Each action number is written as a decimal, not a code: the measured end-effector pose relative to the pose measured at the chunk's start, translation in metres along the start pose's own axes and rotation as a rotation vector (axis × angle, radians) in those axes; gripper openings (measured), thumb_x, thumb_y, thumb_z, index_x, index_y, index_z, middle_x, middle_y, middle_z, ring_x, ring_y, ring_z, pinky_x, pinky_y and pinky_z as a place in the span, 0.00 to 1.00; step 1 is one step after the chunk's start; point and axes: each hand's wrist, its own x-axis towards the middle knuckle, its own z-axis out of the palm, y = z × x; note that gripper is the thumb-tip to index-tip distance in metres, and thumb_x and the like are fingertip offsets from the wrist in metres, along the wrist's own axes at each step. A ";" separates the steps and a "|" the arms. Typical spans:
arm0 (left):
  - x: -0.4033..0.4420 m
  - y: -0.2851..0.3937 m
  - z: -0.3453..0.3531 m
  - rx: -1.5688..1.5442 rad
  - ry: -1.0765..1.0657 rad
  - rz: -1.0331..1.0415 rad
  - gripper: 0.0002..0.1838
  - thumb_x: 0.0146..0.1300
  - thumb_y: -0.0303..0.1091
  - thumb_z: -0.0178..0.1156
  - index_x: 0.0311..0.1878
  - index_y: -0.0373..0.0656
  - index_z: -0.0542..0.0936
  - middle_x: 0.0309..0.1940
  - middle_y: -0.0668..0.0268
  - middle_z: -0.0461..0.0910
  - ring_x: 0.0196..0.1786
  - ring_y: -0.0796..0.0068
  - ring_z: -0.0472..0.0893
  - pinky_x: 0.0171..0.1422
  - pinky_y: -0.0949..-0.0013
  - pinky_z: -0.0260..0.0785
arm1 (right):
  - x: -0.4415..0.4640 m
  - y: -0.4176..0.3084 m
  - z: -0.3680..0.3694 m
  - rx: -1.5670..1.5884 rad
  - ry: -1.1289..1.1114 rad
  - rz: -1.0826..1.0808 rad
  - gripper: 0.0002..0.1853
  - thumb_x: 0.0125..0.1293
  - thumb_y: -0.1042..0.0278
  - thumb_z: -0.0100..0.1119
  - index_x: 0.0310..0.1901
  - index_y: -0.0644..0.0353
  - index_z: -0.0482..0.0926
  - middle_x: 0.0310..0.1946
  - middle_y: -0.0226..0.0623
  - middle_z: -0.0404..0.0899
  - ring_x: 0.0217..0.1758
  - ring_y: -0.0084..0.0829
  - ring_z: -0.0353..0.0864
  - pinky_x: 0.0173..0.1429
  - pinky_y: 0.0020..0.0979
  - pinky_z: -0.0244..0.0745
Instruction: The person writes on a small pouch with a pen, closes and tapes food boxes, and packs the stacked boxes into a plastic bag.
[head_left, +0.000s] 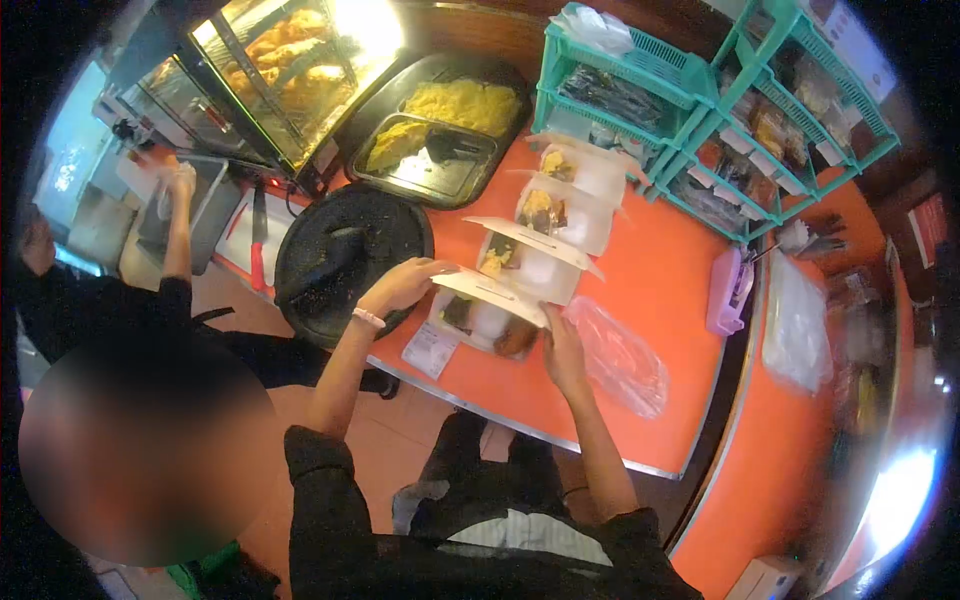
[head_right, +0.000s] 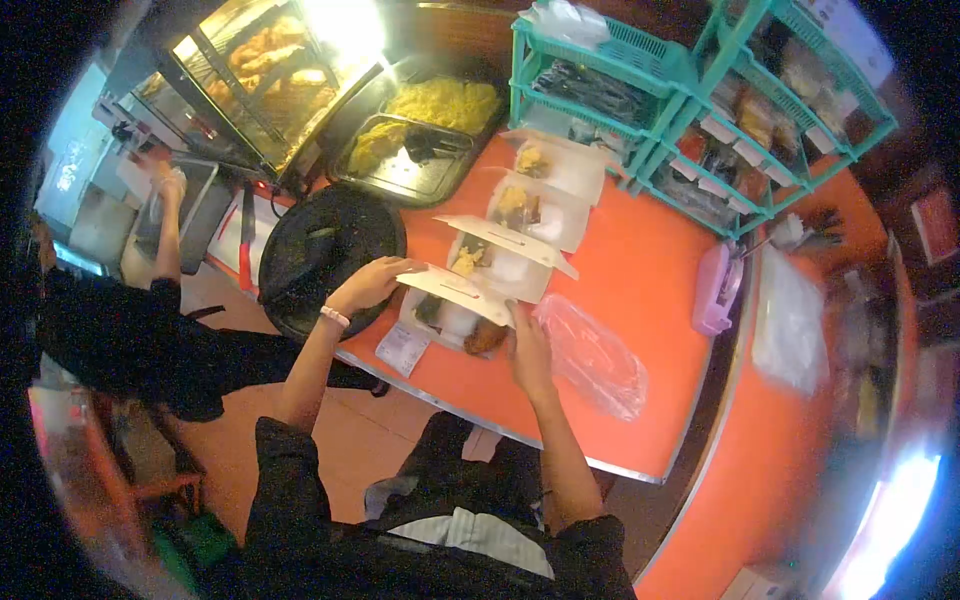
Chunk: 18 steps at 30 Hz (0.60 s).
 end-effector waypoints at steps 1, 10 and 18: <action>0.002 0.005 -0.002 0.014 -0.044 -0.017 0.22 0.57 0.21 0.49 0.57 0.45 0.71 0.46 0.53 0.78 0.51 0.49 0.74 0.55 0.55 0.66 | -0.001 -0.002 0.002 -0.010 0.003 0.010 0.28 0.60 0.81 0.47 0.63 0.53 0.62 0.49 0.53 0.73 0.53 0.52 0.73 0.58 0.48 0.64; -0.034 0.032 0.045 -0.744 0.016 -0.165 0.26 0.64 0.27 0.49 0.67 0.47 0.60 0.55 0.52 0.68 0.54 0.64 0.73 0.55 0.63 0.67 | -0.020 -0.008 0.021 0.306 0.062 0.215 0.25 0.64 0.80 0.43 0.64 0.56 0.61 0.52 0.54 0.72 0.58 0.43 0.73 0.58 0.38 0.67; -0.010 0.035 0.047 -0.149 -0.187 0.296 0.32 0.60 0.42 0.55 0.62 0.44 0.54 0.60 0.53 0.57 0.63 0.63 0.60 0.62 0.61 0.60 | -0.042 0.005 0.014 0.200 -0.306 0.066 0.57 0.54 0.40 0.61 0.71 0.63 0.33 0.71 0.54 0.39 0.75 0.51 0.37 0.72 0.55 0.34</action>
